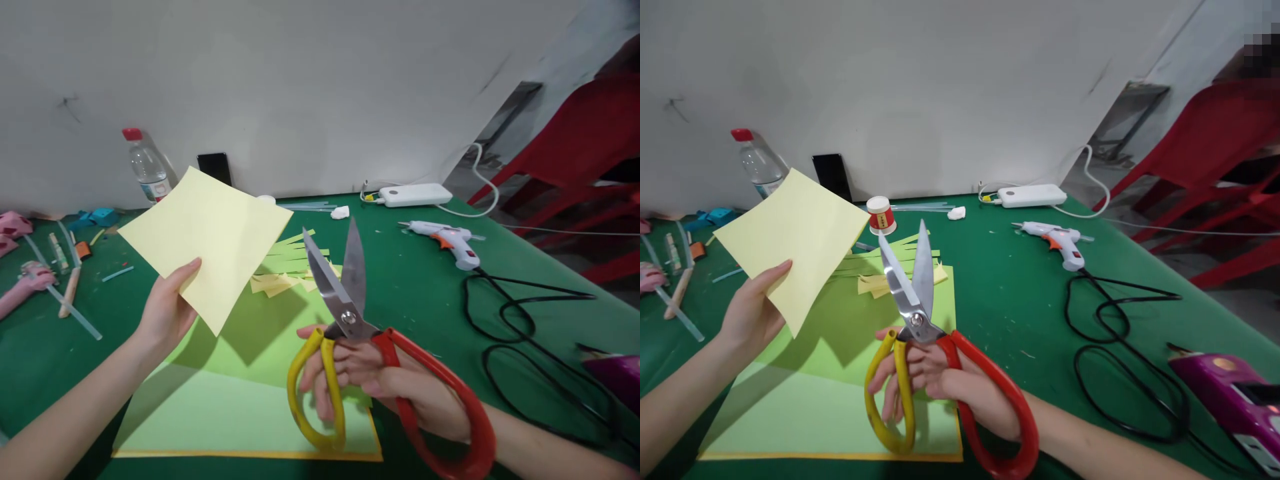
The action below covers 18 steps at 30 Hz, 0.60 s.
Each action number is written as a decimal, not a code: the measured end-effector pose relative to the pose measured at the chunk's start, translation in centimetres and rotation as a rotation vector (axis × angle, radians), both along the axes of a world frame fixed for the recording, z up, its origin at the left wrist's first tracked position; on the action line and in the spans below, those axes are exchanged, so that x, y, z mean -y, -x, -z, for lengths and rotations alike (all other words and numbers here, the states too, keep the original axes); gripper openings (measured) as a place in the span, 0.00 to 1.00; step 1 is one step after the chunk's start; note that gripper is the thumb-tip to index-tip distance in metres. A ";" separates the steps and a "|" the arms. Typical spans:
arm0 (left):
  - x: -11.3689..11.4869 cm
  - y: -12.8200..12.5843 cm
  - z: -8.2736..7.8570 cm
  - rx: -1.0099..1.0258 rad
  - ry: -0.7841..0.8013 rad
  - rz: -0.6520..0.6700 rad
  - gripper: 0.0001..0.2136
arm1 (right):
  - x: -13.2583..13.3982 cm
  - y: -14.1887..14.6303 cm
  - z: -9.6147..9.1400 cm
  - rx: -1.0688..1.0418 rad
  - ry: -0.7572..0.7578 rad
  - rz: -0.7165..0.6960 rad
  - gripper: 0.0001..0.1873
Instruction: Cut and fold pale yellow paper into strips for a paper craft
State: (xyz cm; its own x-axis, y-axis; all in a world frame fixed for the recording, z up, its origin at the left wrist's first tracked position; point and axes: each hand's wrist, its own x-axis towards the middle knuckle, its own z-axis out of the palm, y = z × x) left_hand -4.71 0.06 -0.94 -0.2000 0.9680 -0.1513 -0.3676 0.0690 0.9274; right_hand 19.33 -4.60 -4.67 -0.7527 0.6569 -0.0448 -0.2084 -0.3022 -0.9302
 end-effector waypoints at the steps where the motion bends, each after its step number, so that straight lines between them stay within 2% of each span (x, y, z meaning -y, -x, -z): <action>1: 0.0 0.0 0.0 0.005 0.004 0.001 0.15 | 0.0 -0.2 0.2 -0.050 0.036 -0.043 0.24; 4: 0.0 0.1 0.0 0.013 0.011 0.003 0.14 | 0.2 -0.6 0.4 -0.107 0.130 -0.116 0.24; 11: 0.0 0.0 0.4 0.005 -0.040 0.007 0.16 | 0.6 -1.1 0.2 -0.069 0.178 -0.108 0.22; 14: -0.3 0.2 0.8 -0.006 -0.070 -0.011 0.17 | 0.6 -1.0 0.3 -0.050 0.138 -0.123 0.16; 18: -0.4 0.5 1.0 -0.024 -0.080 -0.001 0.16 | 0.2 -1.0 0.2 0.018 -0.015 -0.154 0.17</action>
State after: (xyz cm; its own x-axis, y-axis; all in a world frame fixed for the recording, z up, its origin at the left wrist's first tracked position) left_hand -5.18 0.48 -1.95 -0.2036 0.9767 -0.0686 -0.3454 -0.0060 0.9384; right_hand 20.30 -4.77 -4.84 -0.8437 0.5345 -0.0502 -0.1437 -0.3151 -0.9381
